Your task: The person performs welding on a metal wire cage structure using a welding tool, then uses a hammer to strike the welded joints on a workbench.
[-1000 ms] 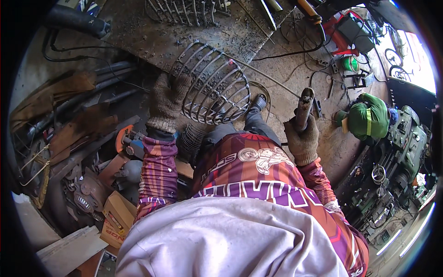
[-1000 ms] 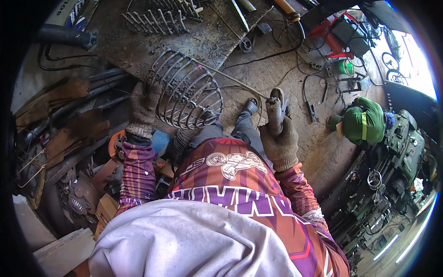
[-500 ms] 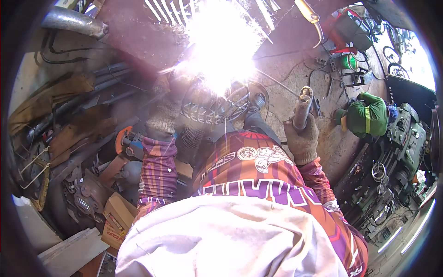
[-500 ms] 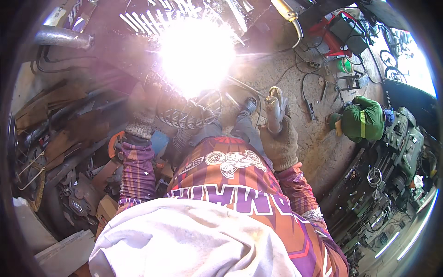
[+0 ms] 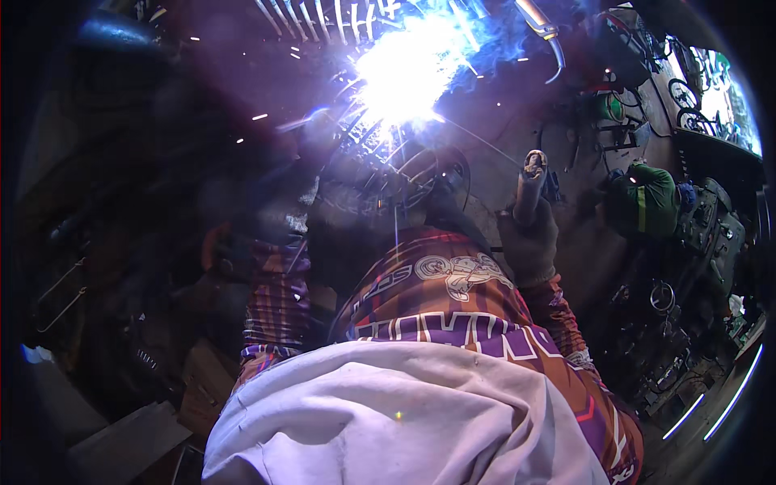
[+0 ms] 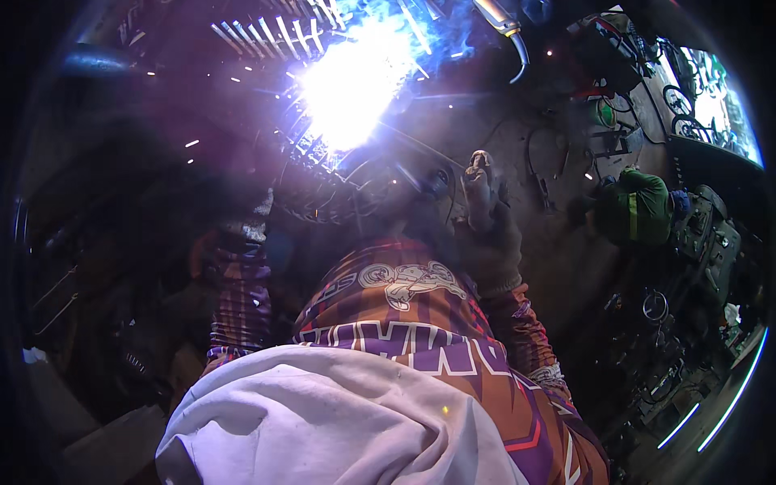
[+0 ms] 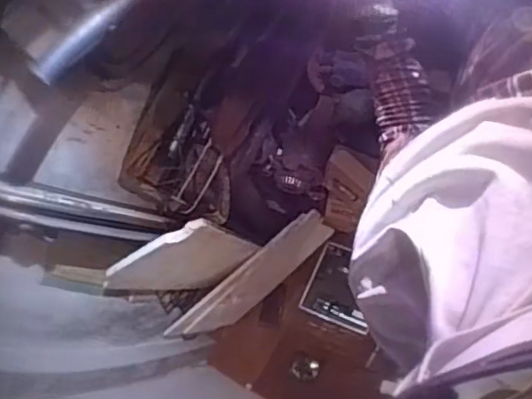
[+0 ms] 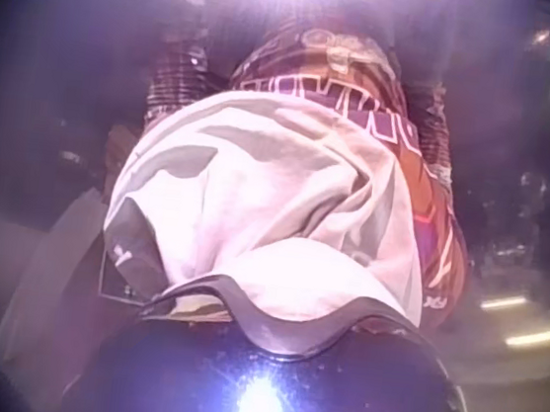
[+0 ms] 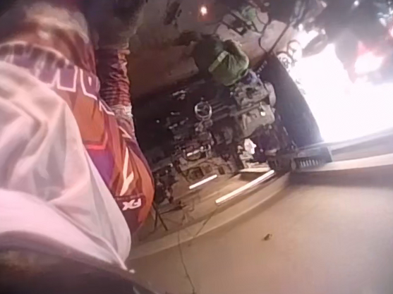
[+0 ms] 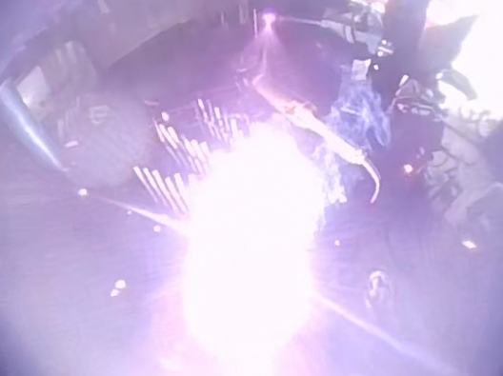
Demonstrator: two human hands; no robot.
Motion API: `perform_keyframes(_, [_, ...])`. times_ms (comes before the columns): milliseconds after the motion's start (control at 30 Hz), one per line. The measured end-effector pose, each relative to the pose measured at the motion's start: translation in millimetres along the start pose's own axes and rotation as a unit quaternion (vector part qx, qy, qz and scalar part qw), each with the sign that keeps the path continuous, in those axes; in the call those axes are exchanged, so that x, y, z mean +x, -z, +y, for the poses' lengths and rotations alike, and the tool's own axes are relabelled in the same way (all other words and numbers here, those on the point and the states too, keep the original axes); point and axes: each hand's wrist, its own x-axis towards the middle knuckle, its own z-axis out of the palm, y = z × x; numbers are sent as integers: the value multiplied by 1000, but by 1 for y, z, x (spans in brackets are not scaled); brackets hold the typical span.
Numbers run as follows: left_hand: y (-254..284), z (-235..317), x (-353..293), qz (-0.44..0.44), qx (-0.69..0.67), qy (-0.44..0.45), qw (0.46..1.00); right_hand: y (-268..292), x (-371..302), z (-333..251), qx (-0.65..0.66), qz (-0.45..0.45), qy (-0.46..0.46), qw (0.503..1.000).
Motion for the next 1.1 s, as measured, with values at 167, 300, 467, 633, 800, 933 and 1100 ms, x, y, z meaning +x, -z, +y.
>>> perform_keyframes(167, [-4, -4, 6, 2, -9, 2, 1000, -1, -1, -4, -6, -1, 23, 1000])
perform_keyframes(300, [-11, -15, 11, 8, -98, 19, 995, -4, -2, 5, -62, -7, 88, 994])
perform_keyframes(467, [-21, -19, 17, 6, -346, 58, 936, -3, -4, 5, -166, -9, 48, 985])
perform_keyframes(633, [-19, -17, 9, 9, -463, 81, 883, -5, -4, 6, -119, -10, 31, 992])
perform_keyframes(800, [-14, -10, 8, 29, -121, -64, 990, -8, -5, 10, -92, 2, -66, 994])
perform_keyframes(933, [-18, -22, 4, 0, -194, -11, 981, -7, -9, 8, -66, -1, -53, 996])
perform_keyframes(1100, [-11, 1, 5, 9, -144, -3, 990, -7, -6, 3, -53, -3, -44, 998])
